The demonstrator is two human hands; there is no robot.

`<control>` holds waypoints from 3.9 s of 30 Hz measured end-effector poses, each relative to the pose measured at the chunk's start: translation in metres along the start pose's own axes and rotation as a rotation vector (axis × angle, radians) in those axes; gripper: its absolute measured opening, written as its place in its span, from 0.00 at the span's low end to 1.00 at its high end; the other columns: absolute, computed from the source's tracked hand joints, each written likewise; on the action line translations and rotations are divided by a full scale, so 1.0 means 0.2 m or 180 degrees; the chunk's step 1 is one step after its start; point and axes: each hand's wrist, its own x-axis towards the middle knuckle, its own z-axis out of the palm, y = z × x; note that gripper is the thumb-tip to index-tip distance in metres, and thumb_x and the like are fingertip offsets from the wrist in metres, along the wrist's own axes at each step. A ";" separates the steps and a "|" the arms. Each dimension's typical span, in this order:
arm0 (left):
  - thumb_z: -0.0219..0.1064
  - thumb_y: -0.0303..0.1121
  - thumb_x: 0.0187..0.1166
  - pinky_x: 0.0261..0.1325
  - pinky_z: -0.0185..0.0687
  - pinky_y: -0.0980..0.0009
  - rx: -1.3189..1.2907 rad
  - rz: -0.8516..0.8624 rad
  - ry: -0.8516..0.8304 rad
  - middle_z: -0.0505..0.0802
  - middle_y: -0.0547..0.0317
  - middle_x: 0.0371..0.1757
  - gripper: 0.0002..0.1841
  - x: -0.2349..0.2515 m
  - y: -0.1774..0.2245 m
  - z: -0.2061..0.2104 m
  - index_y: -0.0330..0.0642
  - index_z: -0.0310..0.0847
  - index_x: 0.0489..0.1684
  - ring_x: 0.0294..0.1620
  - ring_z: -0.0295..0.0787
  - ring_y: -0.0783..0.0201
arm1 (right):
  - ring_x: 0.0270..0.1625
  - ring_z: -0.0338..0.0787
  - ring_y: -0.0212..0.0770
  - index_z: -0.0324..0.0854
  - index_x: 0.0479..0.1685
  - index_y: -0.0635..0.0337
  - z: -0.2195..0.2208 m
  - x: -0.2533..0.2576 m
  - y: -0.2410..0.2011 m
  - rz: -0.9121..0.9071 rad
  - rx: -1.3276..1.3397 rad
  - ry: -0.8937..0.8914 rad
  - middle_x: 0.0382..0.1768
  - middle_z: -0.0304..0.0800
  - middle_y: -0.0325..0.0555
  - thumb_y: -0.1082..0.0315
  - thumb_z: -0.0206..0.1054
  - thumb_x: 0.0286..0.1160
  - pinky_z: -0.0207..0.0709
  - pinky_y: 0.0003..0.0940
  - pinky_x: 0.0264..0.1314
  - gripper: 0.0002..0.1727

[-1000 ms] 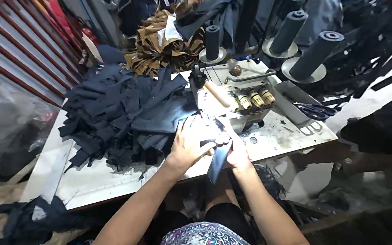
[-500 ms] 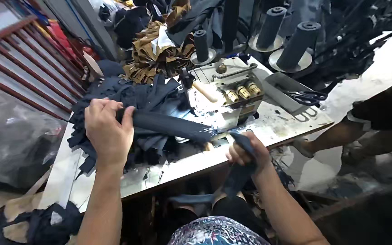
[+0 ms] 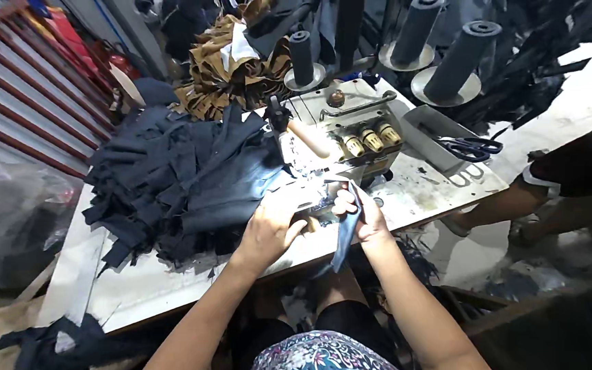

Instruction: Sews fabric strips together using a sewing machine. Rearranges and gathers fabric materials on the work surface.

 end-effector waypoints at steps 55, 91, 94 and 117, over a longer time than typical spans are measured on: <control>0.48 0.49 0.90 0.87 0.60 0.43 0.0035 -0.0343 -0.0423 0.87 0.55 0.77 0.26 0.11 -0.08 -0.08 0.48 0.84 0.74 0.84 0.74 0.48 | 0.15 0.77 0.26 0.83 0.53 0.52 0.07 0.00 0.09 -0.0174 -0.0822 0.0268 0.15 0.73 0.32 0.57 0.49 0.93 0.80 0.21 0.23 0.16; 0.64 0.60 0.76 0.84 0.67 0.47 0.0129 -0.0342 -0.0096 0.83 0.40 0.76 0.37 -0.08 -0.05 -0.02 0.34 0.82 0.72 0.80 0.77 0.43 | 0.42 0.95 0.35 0.82 0.55 0.58 -0.04 -0.17 0.09 0.0788 -0.1741 -0.0912 0.38 0.95 0.43 0.67 0.56 0.77 0.88 0.32 0.54 0.14; 0.61 0.60 0.79 0.86 0.61 0.42 0.0045 -0.0215 -0.0115 0.81 0.40 0.79 0.35 -0.10 -0.05 -0.02 0.41 0.80 0.76 0.84 0.72 0.41 | 0.36 0.93 0.34 0.83 0.50 0.50 0.00 -0.15 0.05 0.0549 -0.1279 -0.0544 0.32 0.93 0.39 0.64 0.47 0.82 0.88 0.32 0.48 0.17; 0.54 0.58 0.87 0.77 0.77 0.48 -0.0240 -0.0419 -0.0343 0.90 0.48 0.70 0.30 0.13 0.01 -0.06 0.41 0.89 0.64 0.74 0.84 0.49 | 0.30 0.88 0.34 0.78 0.57 0.57 0.12 -0.11 0.05 -0.0357 -0.1433 0.0386 0.28 0.86 0.40 0.61 0.36 0.92 0.87 0.31 0.39 0.23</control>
